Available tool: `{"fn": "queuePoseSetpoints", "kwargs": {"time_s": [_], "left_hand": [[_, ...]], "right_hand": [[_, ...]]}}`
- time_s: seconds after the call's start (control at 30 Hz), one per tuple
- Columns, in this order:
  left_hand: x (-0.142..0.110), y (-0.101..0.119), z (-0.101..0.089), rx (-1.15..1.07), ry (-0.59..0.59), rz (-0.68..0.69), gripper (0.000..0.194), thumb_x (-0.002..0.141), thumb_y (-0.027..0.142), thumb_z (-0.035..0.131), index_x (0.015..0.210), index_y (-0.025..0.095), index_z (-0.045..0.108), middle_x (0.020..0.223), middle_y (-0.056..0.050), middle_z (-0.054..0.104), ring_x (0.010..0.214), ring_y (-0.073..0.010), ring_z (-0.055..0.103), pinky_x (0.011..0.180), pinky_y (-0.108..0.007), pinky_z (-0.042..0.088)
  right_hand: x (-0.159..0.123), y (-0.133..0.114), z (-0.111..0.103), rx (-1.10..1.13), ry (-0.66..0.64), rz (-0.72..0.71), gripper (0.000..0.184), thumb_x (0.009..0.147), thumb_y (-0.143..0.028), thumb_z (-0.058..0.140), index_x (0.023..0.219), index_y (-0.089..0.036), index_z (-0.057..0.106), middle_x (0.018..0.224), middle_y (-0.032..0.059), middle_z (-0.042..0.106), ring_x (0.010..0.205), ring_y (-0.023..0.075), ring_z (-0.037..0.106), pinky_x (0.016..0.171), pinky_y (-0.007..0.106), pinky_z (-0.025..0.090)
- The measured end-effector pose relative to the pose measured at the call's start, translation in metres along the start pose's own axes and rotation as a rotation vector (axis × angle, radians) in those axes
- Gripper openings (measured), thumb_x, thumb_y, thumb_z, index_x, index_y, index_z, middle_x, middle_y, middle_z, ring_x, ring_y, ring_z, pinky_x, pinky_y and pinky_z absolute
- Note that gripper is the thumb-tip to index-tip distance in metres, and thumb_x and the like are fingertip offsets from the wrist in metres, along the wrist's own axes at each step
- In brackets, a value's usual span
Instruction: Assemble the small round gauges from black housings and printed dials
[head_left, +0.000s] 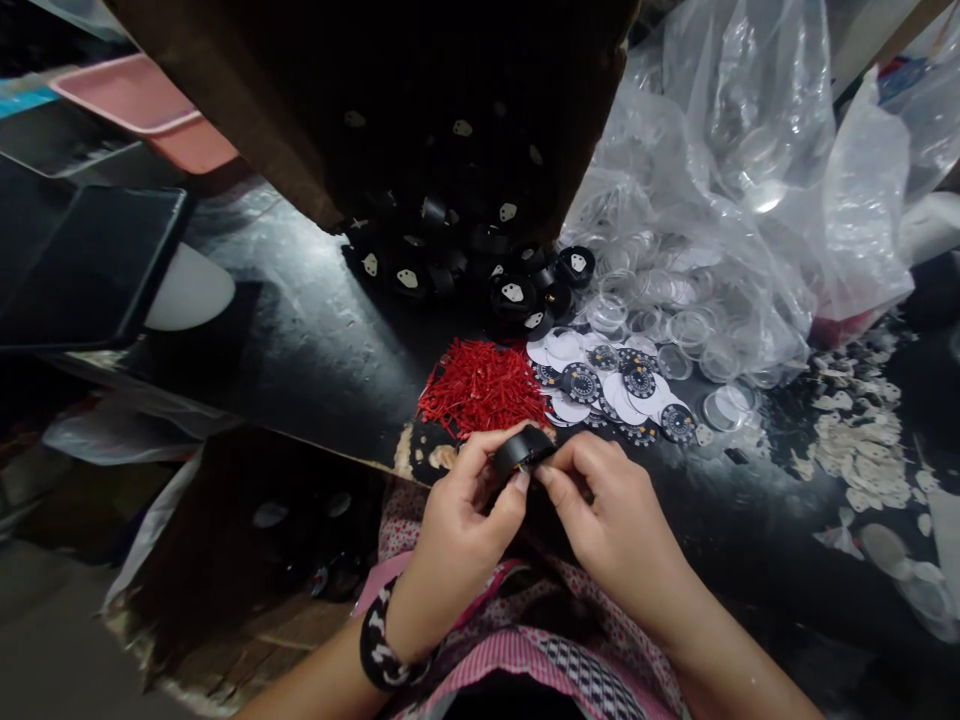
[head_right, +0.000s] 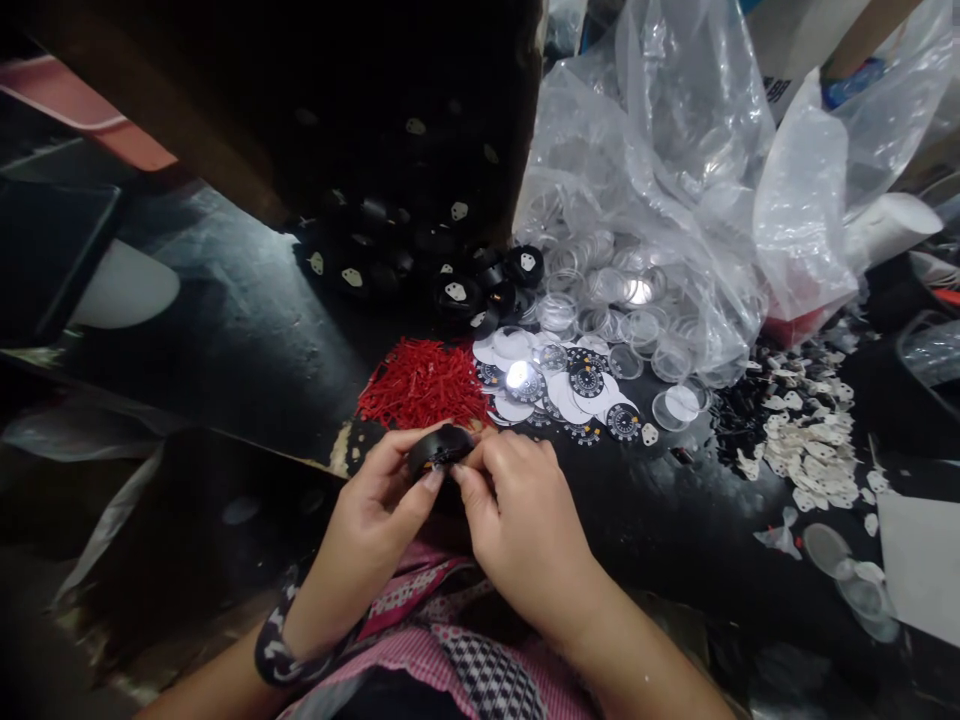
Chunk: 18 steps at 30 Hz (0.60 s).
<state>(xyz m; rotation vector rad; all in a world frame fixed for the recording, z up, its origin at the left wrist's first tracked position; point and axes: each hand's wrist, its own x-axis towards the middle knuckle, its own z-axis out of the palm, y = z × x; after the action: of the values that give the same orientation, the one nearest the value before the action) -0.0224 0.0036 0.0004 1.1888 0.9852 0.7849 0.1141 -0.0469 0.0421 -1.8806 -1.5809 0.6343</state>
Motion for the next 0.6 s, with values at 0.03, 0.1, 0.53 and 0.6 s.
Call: {"fn": "queuePoseSetpoints", "kwargs": {"time_s": [0.03,0.1,0.53,0.6], "left_hand": [[0.0,-0.001,-0.001,0.038,-0.009,0.028,0.023,0.082,0.02,0.064,0.105,0.024,0.066,0.1,0.0,0.073,0.095,-0.0197,0.068,0.086,-0.028,0.052],[0.0,-0.002,-0.002,0.07,-0.034,0.065,0.026,0.084,0.018,0.062,0.109,0.024,0.065,0.106,0.0,0.072,0.1,-0.0188,0.068,0.092,-0.029,0.051],[0.005,-0.005,-0.009,-0.239,-0.184,-0.289,0.041,0.085,0.042,0.067,0.125,0.033,0.064,0.132,0.002,0.065,0.13,-0.0216,0.052,0.109,-0.029,0.043],[0.004,-0.006,-0.005,-0.286,-0.155,-0.322,0.041,0.085,0.048,0.064,0.123,0.032,0.066,0.132,0.001,0.065,0.129,-0.0249,0.053,0.107,-0.034,0.046]], "right_hand": [[-0.001,0.0,0.001,0.002,0.006,0.003,0.017,0.091,-0.014,0.054,0.075,-0.02,0.053,0.077,-0.0003,0.062,0.074,0.0164,0.056,0.069,0.029,0.036],[-0.001,-0.001,0.003,0.007,0.01,0.015,0.018,0.09,-0.015,0.055,0.073,-0.02,0.052,0.074,-0.001,0.061,0.07,0.0156,0.055,0.067,0.028,0.035],[0.017,0.01,-0.002,-0.417,0.041,-0.354,0.014,0.091,-0.014,0.05,0.083,-0.015,0.061,0.079,0.0052,0.061,0.076,0.0212,0.055,0.074,0.035,0.036],[0.018,0.006,0.001,-0.411,0.065,-0.334,0.013,0.088,-0.013,0.05,0.079,-0.016,0.06,0.075,0.0041,0.06,0.072,0.0197,0.054,0.073,0.034,0.037]]}}
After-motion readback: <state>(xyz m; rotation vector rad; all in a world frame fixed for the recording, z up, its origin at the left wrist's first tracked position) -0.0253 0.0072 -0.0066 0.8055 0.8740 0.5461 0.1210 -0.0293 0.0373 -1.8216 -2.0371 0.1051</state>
